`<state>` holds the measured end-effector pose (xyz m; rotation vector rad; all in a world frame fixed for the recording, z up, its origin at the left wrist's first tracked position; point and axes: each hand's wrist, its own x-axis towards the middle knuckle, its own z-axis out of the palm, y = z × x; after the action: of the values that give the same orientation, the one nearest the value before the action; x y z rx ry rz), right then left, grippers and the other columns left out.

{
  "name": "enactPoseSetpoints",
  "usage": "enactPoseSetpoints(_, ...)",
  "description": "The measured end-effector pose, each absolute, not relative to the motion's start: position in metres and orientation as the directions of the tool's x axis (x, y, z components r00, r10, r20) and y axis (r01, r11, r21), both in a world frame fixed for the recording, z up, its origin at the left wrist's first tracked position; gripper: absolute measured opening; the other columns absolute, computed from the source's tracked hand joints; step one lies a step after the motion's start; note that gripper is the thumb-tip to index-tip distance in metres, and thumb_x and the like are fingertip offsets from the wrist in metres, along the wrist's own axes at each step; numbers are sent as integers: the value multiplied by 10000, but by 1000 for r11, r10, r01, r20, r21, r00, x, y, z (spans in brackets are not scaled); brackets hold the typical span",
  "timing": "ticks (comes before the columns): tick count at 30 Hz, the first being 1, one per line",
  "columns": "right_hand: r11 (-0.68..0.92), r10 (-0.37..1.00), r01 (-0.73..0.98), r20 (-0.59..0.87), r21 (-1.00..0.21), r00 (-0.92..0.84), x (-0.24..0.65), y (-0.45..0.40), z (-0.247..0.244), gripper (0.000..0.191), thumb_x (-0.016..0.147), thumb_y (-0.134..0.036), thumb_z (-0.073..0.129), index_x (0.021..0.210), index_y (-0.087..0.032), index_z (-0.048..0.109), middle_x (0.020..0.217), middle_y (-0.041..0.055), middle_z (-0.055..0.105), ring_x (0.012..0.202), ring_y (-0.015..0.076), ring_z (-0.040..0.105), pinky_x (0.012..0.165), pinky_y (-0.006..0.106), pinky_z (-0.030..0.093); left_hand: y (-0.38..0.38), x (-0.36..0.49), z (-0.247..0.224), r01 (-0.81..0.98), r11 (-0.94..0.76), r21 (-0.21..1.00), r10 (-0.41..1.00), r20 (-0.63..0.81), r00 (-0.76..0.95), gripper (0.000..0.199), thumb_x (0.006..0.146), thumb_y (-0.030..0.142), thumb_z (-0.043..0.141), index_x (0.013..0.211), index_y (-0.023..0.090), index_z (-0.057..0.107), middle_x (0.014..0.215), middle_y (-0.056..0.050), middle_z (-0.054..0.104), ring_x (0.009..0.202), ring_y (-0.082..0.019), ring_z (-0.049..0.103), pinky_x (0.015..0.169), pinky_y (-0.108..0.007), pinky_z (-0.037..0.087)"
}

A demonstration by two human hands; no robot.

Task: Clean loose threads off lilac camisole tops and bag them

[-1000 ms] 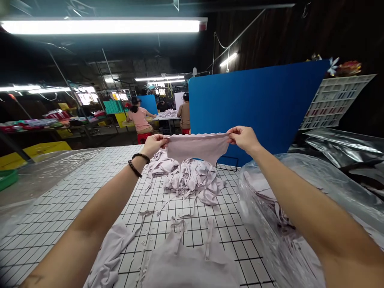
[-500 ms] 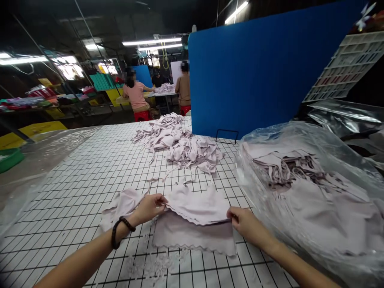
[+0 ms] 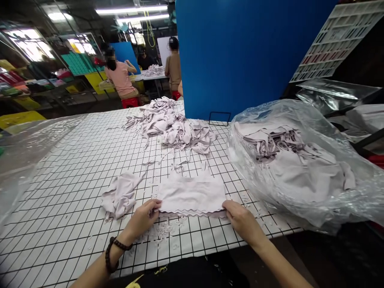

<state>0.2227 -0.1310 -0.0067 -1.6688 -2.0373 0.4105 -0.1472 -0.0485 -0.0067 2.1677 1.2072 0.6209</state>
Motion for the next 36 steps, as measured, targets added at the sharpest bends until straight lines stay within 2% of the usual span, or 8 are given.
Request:
enactPoseSetpoints(5,200,966,831,244,-518,-80,222,-136,-6,259,837,-162,441,990,-252,630,983,62,672,930,247,623,819,395,511,-48,-147,-13,626,-443,642,867,129,481,164,800,123,453,892,215,553,1096,-65,602,1044,-186,569,888,-333,486)
enactPoseSetpoints(12,105,994,785,96,-610,-58,229,-121,11,210,809,-195,466,904,-246,646,968,49,661,927,228,599,813,377,492,-52,-127,29,708,-477,521,862,118,494,165,740,266,592,895,252,647,1140,-75,590,1134,-323,462,967,-524,370)
enactPoseSetpoints(17,-51,985,723,87,-689,152,227,-35,36,208,842,-319,462,946,-217,611,954,47,659,828,192,605,711,299,472,-40,-49,38,411,-297,862,837,28,547,223,820,301,534,985,256,677,1025,-84,633,998,-249,553,909,-402,430)
enactPoseSetpoints(20,-142,978,781,33,-608,204,210,36,38,243,823,-365,501,967,-199,603,977,59,661,856,202,603,733,289,439,-21,7,17,173,94,980,758,-183,626,303,805,348,576,1058,201,657,1013,-104,655,896,-218,609,833,-364,469)
enactPoseSetpoints(22,-213,972,838,-18,-503,236,197,77,35,269,829,-363,506,1012,-188,594,1025,87,654,934,226,591,766,299,417,-9,34,0,41,378,925,705,-316,634,401,771,337,633,1128,160,595,1064,-125,645,856,-187,632,806,-334,480)
enactPoseSetpoints(25,-239,969,856,-52,-458,242,184,123,29,298,805,-326,549,1047,-158,596,1029,130,656,936,264,599,764,332,415,3,49,-20,-118,628,769,657,-443,609,472,732,291,692,1136,114,525,1069,-155,639,809,-152,651,766,-281,489)
enactPoseSetpoints(32,-203,978,824,-77,-528,192,196,155,33,228,800,-218,535,969,-173,682,987,88,690,917,232,616,744,301,448,9,34,-26,-278,789,548,557,-447,699,535,763,271,658,1215,94,435,1149,-200,611,936,-196,655,876,-310,465)
enactPoseSetpoints(36,90,995,730,83,-677,-46,203,118,40,241,850,-295,521,989,-218,702,1007,37,684,886,170,614,774,253,460,17,30,-16,-416,805,424,584,-434,686,563,818,477,552,1242,130,420,1188,-184,586,952,-224,648,869,-349,470)
